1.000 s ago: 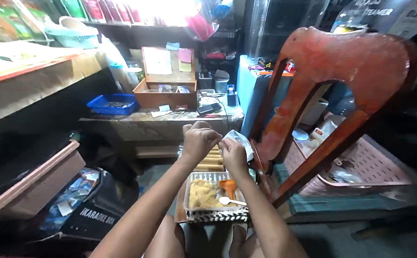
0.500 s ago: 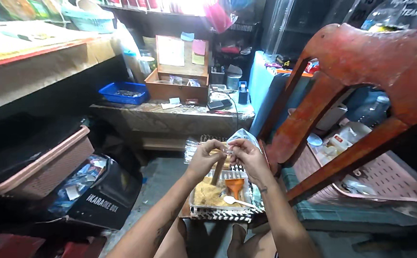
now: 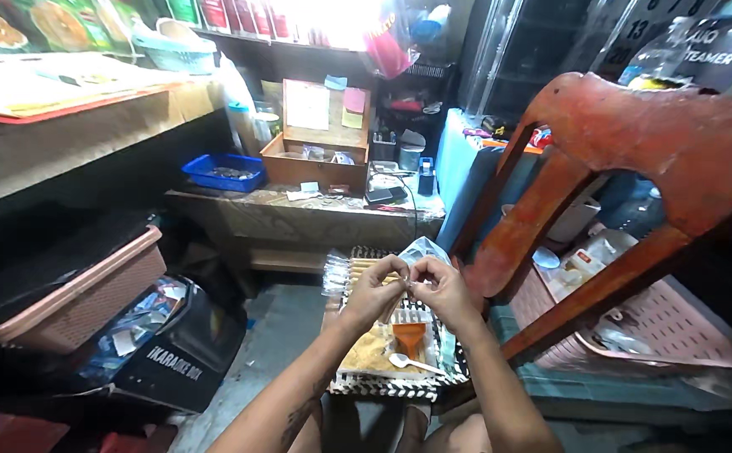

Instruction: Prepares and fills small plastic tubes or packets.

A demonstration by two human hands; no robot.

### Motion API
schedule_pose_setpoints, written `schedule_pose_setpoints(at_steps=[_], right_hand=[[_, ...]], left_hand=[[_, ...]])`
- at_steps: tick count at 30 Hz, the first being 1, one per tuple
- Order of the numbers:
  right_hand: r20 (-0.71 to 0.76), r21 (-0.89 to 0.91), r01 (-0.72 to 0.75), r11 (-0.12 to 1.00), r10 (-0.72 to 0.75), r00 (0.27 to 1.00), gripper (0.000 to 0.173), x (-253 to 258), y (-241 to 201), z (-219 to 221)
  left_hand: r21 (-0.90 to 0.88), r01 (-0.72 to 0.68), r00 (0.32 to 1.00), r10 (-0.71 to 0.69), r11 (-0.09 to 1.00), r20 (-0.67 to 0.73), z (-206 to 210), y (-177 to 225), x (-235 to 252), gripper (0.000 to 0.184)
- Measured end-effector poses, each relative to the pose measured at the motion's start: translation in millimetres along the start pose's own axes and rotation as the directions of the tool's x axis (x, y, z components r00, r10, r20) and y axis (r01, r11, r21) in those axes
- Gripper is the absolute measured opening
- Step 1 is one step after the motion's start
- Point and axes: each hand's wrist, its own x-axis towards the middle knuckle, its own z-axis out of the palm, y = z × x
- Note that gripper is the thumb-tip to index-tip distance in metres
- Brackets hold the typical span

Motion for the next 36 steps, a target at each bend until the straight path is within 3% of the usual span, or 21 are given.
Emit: schedule_pose_setpoints(at_steps=[12, 15, 17, 22, 25, 32, 36], right_hand=[[-0.226, -0.187, 0.157, 0.97, -0.198, 0.954, 0.005, -14.5, -1.1, 17.8], [-0.159, -0.047, 0.155, 0.987, -0.16, 0.974, 0.018, -17.8, 1.7, 5.2], [-0.171, -0.068, 0.162, 0.984, -0.172, 0.97, 0.024, -17.1, 1.7, 1.0], [-0.161, -0.291, 0.226, 0.929, -0.281, 0.946, 0.007, -19.1, -3.0, 1.3], [-0.156, -0.357, 0.235, 0.904, -0.306, 0.939, 0.006, -17.2, -7.7, 1.4], [-0.307, -0.299, 0.043, 0.953, -0.139, 0.941, 0.009, -20.9, -14.6, 21.1], [-0.349, -0.259, 0.028, 0.965, -0.121, 0.929, 0.01, -19.0, -13.6, 22.7]], left_hand=[[-0.005, -0.053, 0.965, 0.05, 0.999, -0.258, 21.1, -4.6, -0.8, 0.012], [-0.098, -0.036, 0.97, 0.011, 0.995, -0.243, 17.2, -3.4, -1.7, 0.016], [-0.13, -0.046, 0.974, 0.016, 0.991, -0.227, 15.6, -1.7, -1.9, 0.019], [-0.089, -0.081, 0.989, 0.069, 0.993, -0.13, 12.2, -4.6, -8.9, 0.021], [-0.074, -0.093, 0.991, 0.085, 0.993, -0.104, 11.3, -6.6, -9.1, 0.019], [-0.185, -0.146, 0.988, 0.134, 0.972, -0.072, 14.8, -23.1, -13.6, 0.024], [-0.209, -0.182, 0.983, 0.174, 0.961, -0.055, 14.4, -30.1, -14.8, 0.024]])
